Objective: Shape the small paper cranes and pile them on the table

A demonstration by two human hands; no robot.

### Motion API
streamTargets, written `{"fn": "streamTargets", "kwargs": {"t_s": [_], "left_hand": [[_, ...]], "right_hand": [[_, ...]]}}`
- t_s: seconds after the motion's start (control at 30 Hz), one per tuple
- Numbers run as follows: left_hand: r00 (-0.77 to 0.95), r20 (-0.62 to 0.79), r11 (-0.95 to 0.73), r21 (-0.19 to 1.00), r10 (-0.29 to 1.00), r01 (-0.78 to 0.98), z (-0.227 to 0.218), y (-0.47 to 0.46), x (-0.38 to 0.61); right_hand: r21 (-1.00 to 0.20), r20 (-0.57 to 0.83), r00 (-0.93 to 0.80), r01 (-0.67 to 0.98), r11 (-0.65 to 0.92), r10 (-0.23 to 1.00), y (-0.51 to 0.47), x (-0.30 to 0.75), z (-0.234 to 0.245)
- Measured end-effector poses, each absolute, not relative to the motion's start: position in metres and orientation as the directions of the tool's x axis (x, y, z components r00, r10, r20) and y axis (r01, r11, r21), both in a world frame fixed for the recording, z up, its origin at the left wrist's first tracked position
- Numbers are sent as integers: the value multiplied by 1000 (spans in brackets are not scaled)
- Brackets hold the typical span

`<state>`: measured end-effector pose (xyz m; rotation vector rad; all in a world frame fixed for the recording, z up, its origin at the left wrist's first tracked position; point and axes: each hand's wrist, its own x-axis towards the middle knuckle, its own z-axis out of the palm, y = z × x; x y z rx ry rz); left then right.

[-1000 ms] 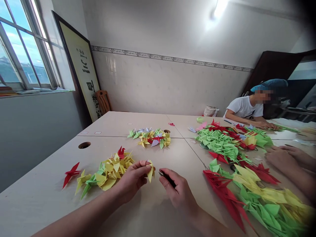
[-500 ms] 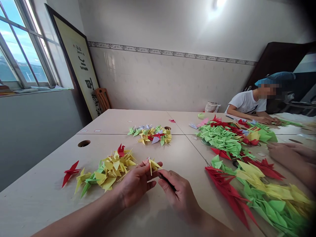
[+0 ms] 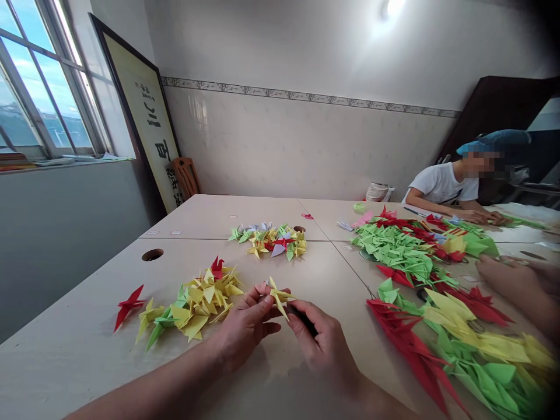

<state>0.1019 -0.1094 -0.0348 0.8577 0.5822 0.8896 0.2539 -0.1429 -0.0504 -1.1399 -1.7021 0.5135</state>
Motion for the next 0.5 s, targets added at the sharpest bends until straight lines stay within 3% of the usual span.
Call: {"fn": "streamTargets", "kwargs": {"t_s": [0.37,0.5], "left_hand": [[425,-38,223,891,904,-396,-38,-107,101],[333,4,85,963,943,-254,-37,-104,100]], "right_hand": [[-783,436,-105,445,434,894,-142,255,-47],[-816,429,-62,402,416,901,-142,256,-48]]}}
